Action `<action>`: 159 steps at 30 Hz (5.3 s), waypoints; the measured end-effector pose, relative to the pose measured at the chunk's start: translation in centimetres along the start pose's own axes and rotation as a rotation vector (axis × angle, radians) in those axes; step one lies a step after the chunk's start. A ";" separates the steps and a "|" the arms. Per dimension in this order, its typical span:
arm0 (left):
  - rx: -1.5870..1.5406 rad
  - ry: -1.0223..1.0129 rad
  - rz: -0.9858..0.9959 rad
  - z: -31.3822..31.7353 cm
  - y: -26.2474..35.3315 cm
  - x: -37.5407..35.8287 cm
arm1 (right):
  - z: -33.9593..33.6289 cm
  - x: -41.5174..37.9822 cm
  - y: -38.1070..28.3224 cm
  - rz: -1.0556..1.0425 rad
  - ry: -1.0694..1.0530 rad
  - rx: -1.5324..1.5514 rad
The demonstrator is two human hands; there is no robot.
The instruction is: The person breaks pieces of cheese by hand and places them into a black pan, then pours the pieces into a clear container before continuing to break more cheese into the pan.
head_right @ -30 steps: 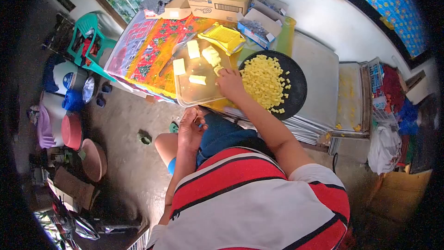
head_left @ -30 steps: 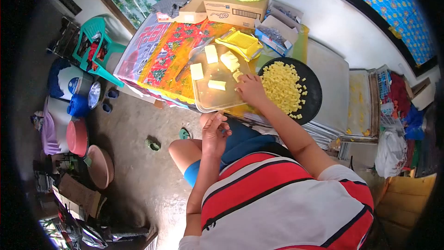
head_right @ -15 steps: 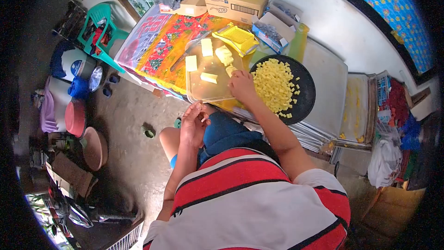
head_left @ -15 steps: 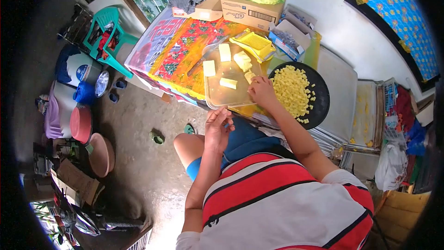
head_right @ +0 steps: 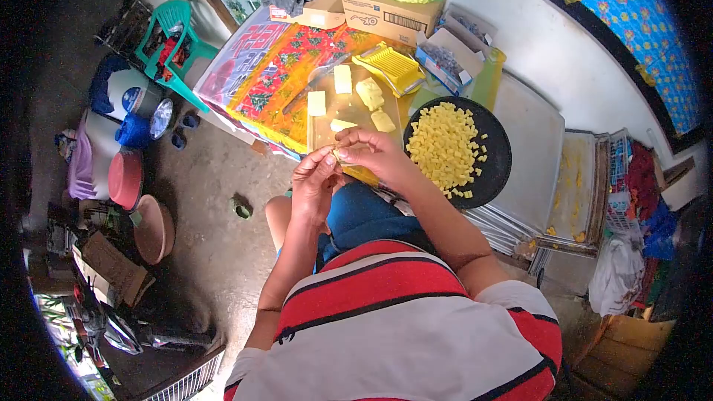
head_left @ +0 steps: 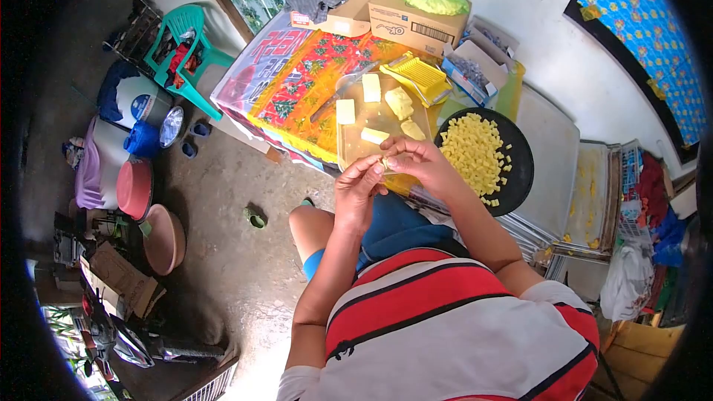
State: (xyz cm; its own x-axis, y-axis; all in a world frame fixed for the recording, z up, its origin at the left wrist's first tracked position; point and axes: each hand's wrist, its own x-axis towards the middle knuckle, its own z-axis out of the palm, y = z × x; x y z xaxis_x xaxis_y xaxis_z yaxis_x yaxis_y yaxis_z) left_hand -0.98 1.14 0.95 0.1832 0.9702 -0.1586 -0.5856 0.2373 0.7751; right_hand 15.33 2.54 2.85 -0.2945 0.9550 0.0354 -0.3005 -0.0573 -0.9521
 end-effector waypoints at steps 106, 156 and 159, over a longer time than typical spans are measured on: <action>0.102 -0.169 -0.183 -1.3 0.2 5.8 | -2.8 3.3 0.4 0.136 0.157 0.083; 0.244 -0.122 -0.134 0.0 2.0 3.1 | -1.1 2.0 0.4 -0.023 0.047 -0.192; 0.204 -0.140 -0.108 -0.3 1.6 3.2 | -1.1 2.0 0.5 -0.020 0.055 -0.157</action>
State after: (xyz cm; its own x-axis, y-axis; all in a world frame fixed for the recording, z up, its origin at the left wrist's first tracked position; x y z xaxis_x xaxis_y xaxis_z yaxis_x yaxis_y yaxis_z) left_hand -1.55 4.61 1.51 0.3517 0.9201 -0.1721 -0.3879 0.3106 0.8678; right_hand 15.57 4.76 2.07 -0.2386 0.9702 0.0422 -0.1588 0.0038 -0.9873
